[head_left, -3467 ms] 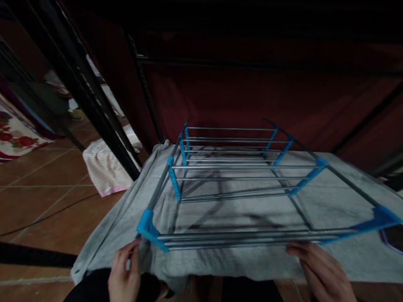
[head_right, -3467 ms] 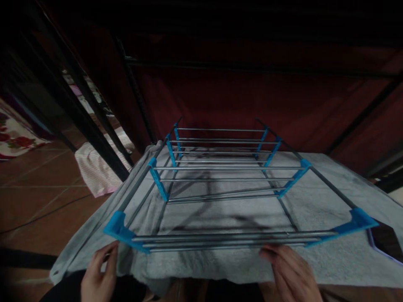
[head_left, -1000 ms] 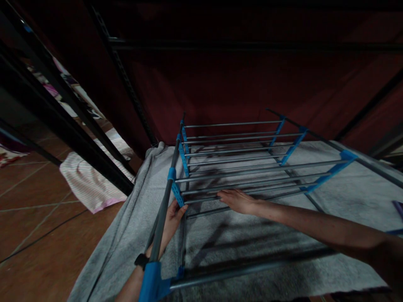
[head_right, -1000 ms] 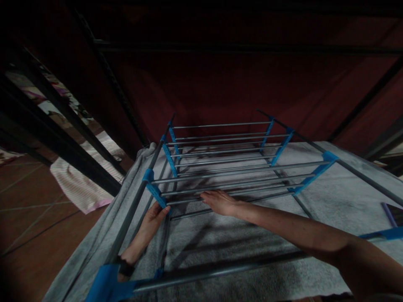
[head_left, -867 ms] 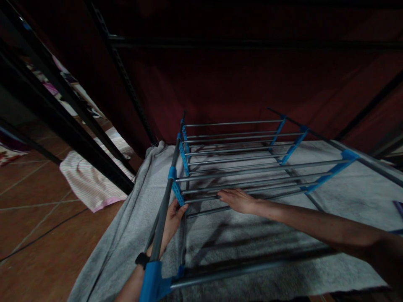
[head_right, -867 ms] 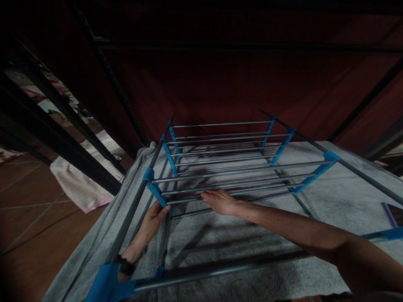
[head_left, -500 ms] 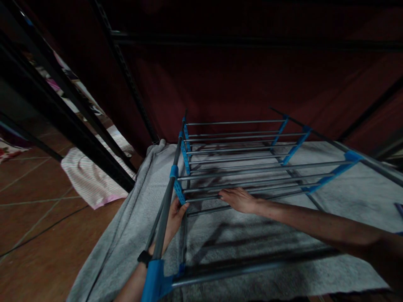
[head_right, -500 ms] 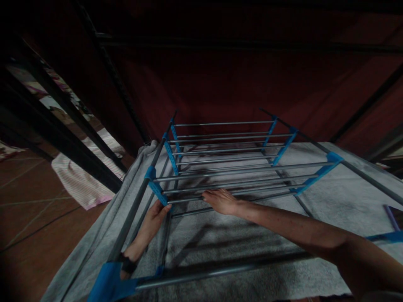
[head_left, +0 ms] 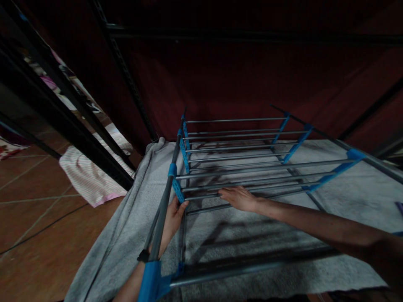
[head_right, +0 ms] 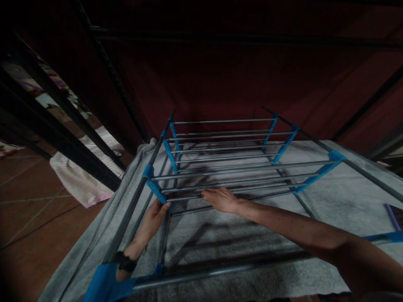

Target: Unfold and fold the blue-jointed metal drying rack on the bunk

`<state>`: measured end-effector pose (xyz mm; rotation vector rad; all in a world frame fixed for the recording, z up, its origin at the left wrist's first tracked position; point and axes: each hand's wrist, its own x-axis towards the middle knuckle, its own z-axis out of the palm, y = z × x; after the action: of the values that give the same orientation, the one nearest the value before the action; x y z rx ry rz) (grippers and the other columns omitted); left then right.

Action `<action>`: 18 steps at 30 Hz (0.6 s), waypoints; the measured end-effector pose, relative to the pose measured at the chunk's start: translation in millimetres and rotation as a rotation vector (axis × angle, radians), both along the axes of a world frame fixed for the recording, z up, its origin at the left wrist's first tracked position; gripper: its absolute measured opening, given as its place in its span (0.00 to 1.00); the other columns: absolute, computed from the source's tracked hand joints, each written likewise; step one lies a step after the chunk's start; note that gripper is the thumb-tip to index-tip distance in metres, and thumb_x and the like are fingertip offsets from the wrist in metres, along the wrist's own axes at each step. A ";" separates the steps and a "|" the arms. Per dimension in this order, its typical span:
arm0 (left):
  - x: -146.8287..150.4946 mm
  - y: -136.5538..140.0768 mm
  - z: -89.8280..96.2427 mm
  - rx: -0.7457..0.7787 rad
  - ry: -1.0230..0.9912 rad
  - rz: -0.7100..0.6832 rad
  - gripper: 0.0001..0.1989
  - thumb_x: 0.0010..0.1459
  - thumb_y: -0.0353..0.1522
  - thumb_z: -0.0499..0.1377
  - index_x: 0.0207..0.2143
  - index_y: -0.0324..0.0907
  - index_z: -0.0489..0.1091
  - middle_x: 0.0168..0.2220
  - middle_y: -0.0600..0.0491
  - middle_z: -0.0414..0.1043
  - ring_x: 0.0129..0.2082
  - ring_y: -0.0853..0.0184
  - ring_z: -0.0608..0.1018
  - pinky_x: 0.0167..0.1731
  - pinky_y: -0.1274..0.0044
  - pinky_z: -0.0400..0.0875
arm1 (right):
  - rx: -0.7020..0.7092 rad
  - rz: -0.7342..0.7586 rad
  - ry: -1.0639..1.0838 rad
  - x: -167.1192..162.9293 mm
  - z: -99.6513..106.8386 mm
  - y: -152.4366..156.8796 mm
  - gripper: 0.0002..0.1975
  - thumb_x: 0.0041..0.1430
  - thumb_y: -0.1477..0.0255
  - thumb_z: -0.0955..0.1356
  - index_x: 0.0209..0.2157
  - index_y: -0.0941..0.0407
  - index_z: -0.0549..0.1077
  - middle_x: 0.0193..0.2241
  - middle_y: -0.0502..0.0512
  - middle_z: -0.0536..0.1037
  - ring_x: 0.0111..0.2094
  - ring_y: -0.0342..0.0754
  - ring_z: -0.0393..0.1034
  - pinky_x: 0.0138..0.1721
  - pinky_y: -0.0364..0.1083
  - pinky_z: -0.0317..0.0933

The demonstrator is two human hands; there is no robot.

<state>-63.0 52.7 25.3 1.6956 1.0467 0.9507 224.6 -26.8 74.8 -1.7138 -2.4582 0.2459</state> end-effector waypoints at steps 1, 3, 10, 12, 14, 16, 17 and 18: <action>-0.3 0.0 -0.4 -0.003 0.003 0.005 0.19 0.58 0.44 0.59 0.47 0.43 0.71 0.48 0.47 0.78 0.52 0.55 0.77 0.59 0.62 0.66 | -0.011 0.000 -0.005 -0.4 1.3 0.3 0.09 0.71 0.72 0.60 0.41 0.55 0.71 0.39 0.52 0.79 0.36 0.46 0.72 0.29 0.44 0.46; -0.4 -0.1 0.1 -0.007 0.008 0.006 0.19 0.58 0.44 0.59 0.46 0.43 0.71 0.47 0.48 0.79 0.52 0.55 0.77 0.58 0.63 0.67 | -0.037 0.000 -0.018 -1.2 4.3 1.1 0.10 0.71 0.72 0.59 0.41 0.55 0.71 0.39 0.53 0.80 0.35 0.46 0.72 0.28 0.45 0.45; 1.4 -2.1 5.4 0.000 -0.013 0.008 0.17 0.57 0.44 0.60 0.43 0.43 0.72 0.43 0.49 0.79 0.49 0.56 0.77 0.56 0.64 0.69 | -0.085 0.018 -0.038 -2.2 10.1 2.8 0.11 0.71 0.72 0.58 0.43 0.56 0.71 0.40 0.55 0.80 0.35 0.48 0.72 0.28 0.46 0.46; 1.5 -2.7 6.0 0.003 -0.006 0.016 0.17 0.57 0.44 0.60 0.42 0.43 0.73 0.42 0.49 0.79 0.48 0.56 0.78 0.55 0.64 0.69 | -0.088 0.013 -0.036 -2.4 11.0 3.0 0.11 0.71 0.72 0.58 0.42 0.56 0.71 0.39 0.55 0.80 0.34 0.47 0.72 0.28 0.46 0.46; 1.7 -3.2 6.3 0.006 -0.002 0.027 0.16 0.57 0.44 0.59 0.41 0.43 0.72 0.41 0.49 0.79 0.46 0.57 0.78 0.53 0.65 0.70 | -0.093 0.006 -0.028 -2.6 11.8 3.4 0.10 0.71 0.72 0.59 0.41 0.55 0.71 0.38 0.55 0.80 0.33 0.47 0.72 0.28 0.45 0.47; 2.0 -3.3 6.9 0.010 -0.004 0.027 0.16 0.56 0.44 0.59 0.40 0.43 0.72 0.41 0.49 0.79 0.45 0.57 0.78 0.53 0.65 0.70 | -0.102 0.009 -0.022 -2.5 12.4 4.0 0.10 0.71 0.72 0.60 0.41 0.55 0.71 0.37 0.54 0.79 0.33 0.47 0.71 0.28 0.45 0.48; 2.1 -3.3 7.3 0.012 -0.007 0.025 0.15 0.56 0.44 0.59 0.39 0.43 0.71 0.41 0.49 0.79 0.45 0.57 0.78 0.52 0.65 0.70 | -0.109 0.013 -0.023 -2.3 12.5 4.4 0.09 0.70 0.72 0.60 0.41 0.55 0.71 0.37 0.54 0.79 0.33 0.46 0.71 0.28 0.45 0.48; 2.3 -3.3 7.7 0.014 -0.008 0.021 0.15 0.56 0.45 0.59 0.39 0.44 0.71 0.41 0.49 0.79 0.45 0.57 0.78 0.52 0.65 0.71 | -0.117 0.017 -0.022 -2.0 12.5 4.9 0.09 0.70 0.72 0.60 0.40 0.55 0.71 0.36 0.53 0.79 0.33 0.46 0.71 0.28 0.44 0.48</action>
<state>-60.7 49.4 33.0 1.6940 1.0567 0.9802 222.5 -21.9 87.2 -1.7499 -2.5219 0.3813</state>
